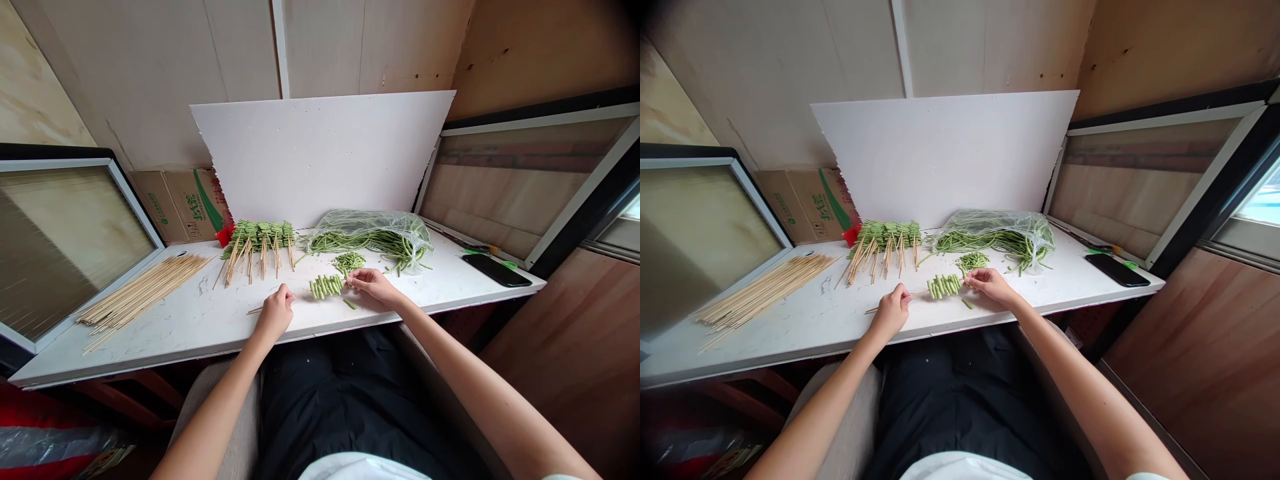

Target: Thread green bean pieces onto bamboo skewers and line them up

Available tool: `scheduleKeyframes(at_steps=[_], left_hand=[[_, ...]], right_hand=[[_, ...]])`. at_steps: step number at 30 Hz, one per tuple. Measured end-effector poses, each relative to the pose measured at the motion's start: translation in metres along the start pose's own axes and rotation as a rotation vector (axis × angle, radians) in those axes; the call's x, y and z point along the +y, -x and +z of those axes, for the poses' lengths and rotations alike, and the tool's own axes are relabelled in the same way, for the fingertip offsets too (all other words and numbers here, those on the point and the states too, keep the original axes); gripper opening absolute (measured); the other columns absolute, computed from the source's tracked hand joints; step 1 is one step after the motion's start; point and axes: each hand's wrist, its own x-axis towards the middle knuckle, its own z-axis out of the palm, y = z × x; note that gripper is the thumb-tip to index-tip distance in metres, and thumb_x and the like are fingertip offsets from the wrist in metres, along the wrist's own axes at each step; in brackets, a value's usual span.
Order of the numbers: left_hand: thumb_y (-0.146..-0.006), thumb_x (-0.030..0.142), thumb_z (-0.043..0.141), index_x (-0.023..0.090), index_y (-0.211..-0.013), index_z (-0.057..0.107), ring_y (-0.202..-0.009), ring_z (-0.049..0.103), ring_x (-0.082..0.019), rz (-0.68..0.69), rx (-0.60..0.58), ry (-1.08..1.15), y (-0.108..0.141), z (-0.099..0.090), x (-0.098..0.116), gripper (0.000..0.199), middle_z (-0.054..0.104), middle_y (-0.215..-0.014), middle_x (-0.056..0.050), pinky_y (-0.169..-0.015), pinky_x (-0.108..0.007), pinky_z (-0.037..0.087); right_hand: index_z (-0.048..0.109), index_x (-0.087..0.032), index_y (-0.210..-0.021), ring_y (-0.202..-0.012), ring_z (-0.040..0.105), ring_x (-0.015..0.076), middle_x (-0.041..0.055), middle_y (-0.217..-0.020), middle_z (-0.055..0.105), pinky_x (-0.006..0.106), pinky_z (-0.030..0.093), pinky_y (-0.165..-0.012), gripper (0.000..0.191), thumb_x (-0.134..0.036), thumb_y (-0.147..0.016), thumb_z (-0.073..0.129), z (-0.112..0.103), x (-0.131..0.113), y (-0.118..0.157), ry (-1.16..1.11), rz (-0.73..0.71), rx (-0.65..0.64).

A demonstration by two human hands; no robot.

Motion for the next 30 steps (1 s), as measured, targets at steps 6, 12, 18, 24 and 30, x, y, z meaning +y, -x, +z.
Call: scheduleKeyframes(at_steps=[6,12,18,24,30], left_hand=[[-0.097,0.010,0.052,0.025,-0.089,0.053,-0.081,0.070,-0.024,-0.002,0.002,0.008,-0.0002,0.0003,-0.0005,0.017,0.072,-0.085,-0.004,-0.070,-0.031,0.046],[-0.096,0.010,0.052,0.025,-0.089,0.052,-0.081,0.070,-0.024,0.003,-0.005,-0.014,-0.0002,0.0001,-0.0001,0.017,0.071,-0.085,-0.004,-0.069,-0.032,0.046],[-0.097,0.012,0.052,0.025,-0.089,0.053,-0.080,0.070,-0.024,-0.008,-0.008,-0.026,0.0000,-0.0012,0.0009,0.015,0.072,-0.084,-0.004,-0.069,-0.031,0.047],[-0.096,0.009,0.052,0.025,-0.089,0.053,-0.080,0.070,-0.024,0.001,-0.001,-0.011,-0.0001,-0.0008,-0.0004,0.017,0.072,-0.085,-0.004,-0.069,-0.031,0.046],[-0.098,0.012,0.051,0.025,-0.089,0.052,-0.079,0.069,-0.024,-0.001,0.009,0.007,-0.0002,-0.0006,-0.0010,0.015,0.071,-0.084,-0.004,-0.068,-0.031,0.044]], right_hand=[[0.075,-0.018,-0.094,-0.076,0.066,0.0186,0.0078,-0.093,0.077,0.032,0.053,-0.072,0.050,-0.063,-0.075,0.084,0.0006,-0.0004,-0.0001,0.009,0.003,0.007],[0.075,-0.018,-0.093,-0.075,0.065,0.0181,0.0074,-0.091,0.077,0.031,0.052,-0.071,0.050,-0.062,-0.074,0.085,-0.0001,0.0012,-0.0008,-0.002,-0.004,0.007],[0.076,-0.018,-0.094,-0.075,0.066,0.0186,0.0077,-0.093,0.077,0.032,0.053,-0.072,0.052,-0.065,-0.073,0.085,0.0000,0.0017,-0.0004,0.001,0.000,0.012],[0.075,-0.018,-0.093,-0.074,0.065,0.0183,0.0080,-0.094,0.077,0.032,0.053,-0.071,0.051,-0.064,-0.073,0.085,-0.0002,0.0007,-0.0005,0.004,0.000,0.017],[0.075,-0.018,-0.094,-0.072,0.064,0.0166,0.0070,-0.093,0.077,0.031,0.052,-0.071,0.047,-0.059,-0.075,0.086,-0.0010,0.0013,-0.0006,-0.024,-0.007,0.014]])
